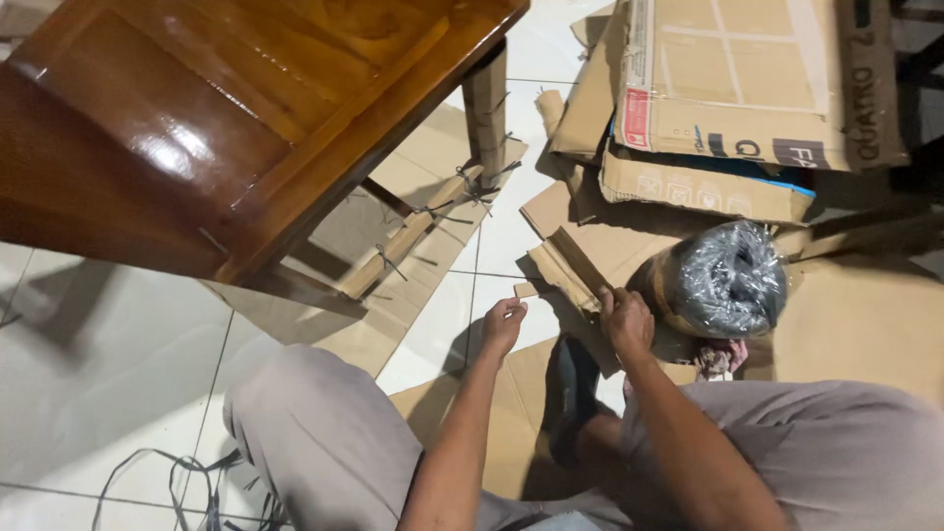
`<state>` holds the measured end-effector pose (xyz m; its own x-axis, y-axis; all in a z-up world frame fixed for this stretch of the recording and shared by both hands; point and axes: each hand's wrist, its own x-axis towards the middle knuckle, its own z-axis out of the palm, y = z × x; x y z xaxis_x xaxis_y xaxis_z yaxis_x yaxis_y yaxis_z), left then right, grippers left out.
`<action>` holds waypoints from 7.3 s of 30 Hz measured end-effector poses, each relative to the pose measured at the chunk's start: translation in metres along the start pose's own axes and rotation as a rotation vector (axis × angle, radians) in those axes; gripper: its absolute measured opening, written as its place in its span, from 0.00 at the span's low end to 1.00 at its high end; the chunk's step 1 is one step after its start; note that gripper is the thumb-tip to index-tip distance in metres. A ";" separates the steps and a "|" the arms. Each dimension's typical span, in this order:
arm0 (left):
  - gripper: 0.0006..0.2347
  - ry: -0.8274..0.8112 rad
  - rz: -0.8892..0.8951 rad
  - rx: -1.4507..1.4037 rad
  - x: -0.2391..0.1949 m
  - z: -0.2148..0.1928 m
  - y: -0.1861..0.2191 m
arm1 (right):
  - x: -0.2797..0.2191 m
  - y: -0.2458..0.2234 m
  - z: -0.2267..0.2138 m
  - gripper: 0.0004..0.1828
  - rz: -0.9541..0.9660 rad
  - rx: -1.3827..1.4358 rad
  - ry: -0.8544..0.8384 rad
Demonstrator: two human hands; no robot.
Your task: The person tears strips from a cardboard box and uses them to wrap and secure the leg of a wooden chair. They then tie the cardboard with black plastic ties, cutting the excess with scissors. The task involves repeated wrapping and tying to reinforce the chair leg.
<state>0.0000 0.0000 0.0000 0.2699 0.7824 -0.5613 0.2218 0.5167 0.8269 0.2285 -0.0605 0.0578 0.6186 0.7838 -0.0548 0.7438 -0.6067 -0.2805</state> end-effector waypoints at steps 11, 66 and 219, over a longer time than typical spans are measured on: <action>0.20 -0.041 0.051 0.060 -0.013 0.055 -0.006 | 0.001 -0.007 -0.004 0.21 0.097 0.193 0.015; 0.23 -0.181 0.510 0.659 0.258 0.175 0.266 | 0.348 0.096 -0.114 0.39 0.486 0.487 -0.087; 0.21 -0.132 0.769 1.063 0.243 0.129 0.286 | 0.278 0.200 -0.105 0.40 0.851 0.596 0.483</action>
<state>0.2496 0.2932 0.0952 0.7319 0.6813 -0.0123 0.5791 -0.6123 0.5382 0.5757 0.0224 0.0874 0.9924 -0.0618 -0.1069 -0.1211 -0.6555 -0.7454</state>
